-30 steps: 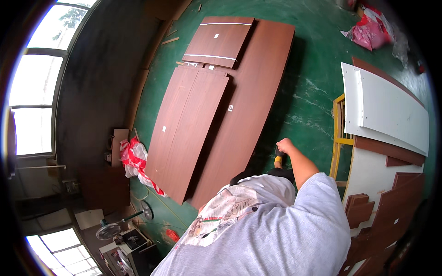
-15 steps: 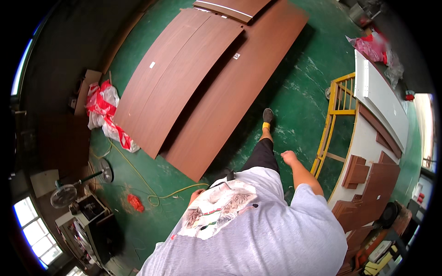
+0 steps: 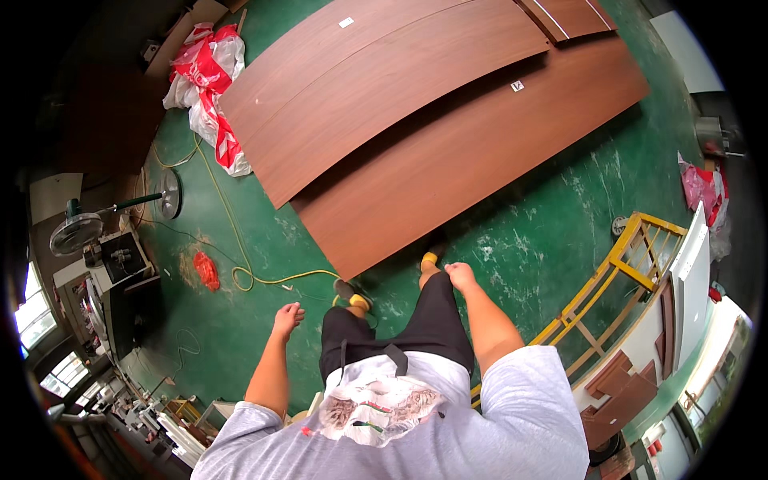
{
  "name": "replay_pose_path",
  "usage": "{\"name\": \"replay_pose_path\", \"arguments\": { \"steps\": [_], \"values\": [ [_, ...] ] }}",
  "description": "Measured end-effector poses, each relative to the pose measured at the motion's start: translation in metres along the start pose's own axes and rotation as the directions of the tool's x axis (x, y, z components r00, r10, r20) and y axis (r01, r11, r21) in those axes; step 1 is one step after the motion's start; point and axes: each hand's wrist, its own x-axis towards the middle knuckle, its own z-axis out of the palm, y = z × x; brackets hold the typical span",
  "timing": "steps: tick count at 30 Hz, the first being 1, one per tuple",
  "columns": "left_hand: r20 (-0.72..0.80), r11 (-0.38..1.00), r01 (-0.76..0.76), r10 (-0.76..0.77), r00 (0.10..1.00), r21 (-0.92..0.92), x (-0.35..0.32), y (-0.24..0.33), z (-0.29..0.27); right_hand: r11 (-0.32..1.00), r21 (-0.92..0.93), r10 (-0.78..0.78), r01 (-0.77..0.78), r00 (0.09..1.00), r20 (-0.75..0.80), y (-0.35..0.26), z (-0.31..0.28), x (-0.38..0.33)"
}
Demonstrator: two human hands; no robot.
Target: The person organizes various wood and composite panels in a workshop by picking them up from a pile or a workbench and stacking them on the floor or other work surfaces.
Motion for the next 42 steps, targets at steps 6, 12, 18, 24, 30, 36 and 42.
{"name": "replay_pose_path", "arguments": {
  "steps": [6,12,18,24,30,36,42],
  "values": [
    [-0.195,0.922,-0.245,0.311,0.93,0.3,0.243,0.054,-0.026,0.877,0.478,0.016,-0.058,0.996,0.092,-0.107,0.058,0.099],
    [-0.47,0.953,-0.104,0.234,0.851,0.286,0.48,0.13,-0.051,0.838,0.529,-0.117,0.134,0.991,-0.067,-0.203,0.136,0.245],
    [-0.189,0.942,-0.272,0.309,0.932,0.198,0.526,0.117,-0.038,0.639,0.757,-0.005,0.139,0.984,-0.176,-0.316,0.178,0.375],
    [-0.149,0.909,-0.409,0.416,0.897,0.075,0.481,0.042,0.01,0.651,0.736,0.141,0.188,0.922,-0.361,-0.301,0.171,0.413],
    [-0.147,0.707,-0.183,0.112,0.983,-0.684,0.44,0.038,-0.002,0.665,0.737,0.123,0.121,0.955,-0.268,-0.175,0.184,0.327],
    [-0.379,0.71,-0.251,-0.024,0.925,-0.658,0.416,-0.031,0.006,0.624,0.779,0.171,-0.068,0.984,-0.05,-0.084,0.202,0.259],
    [-0.426,0.721,-0.339,0.068,0.902,-0.604,0.413,-0.017,0.011,0.558,0.815,0.315,-0.16,0.949,-0.029,-0.041,0.218,0.256]
  ]
}}
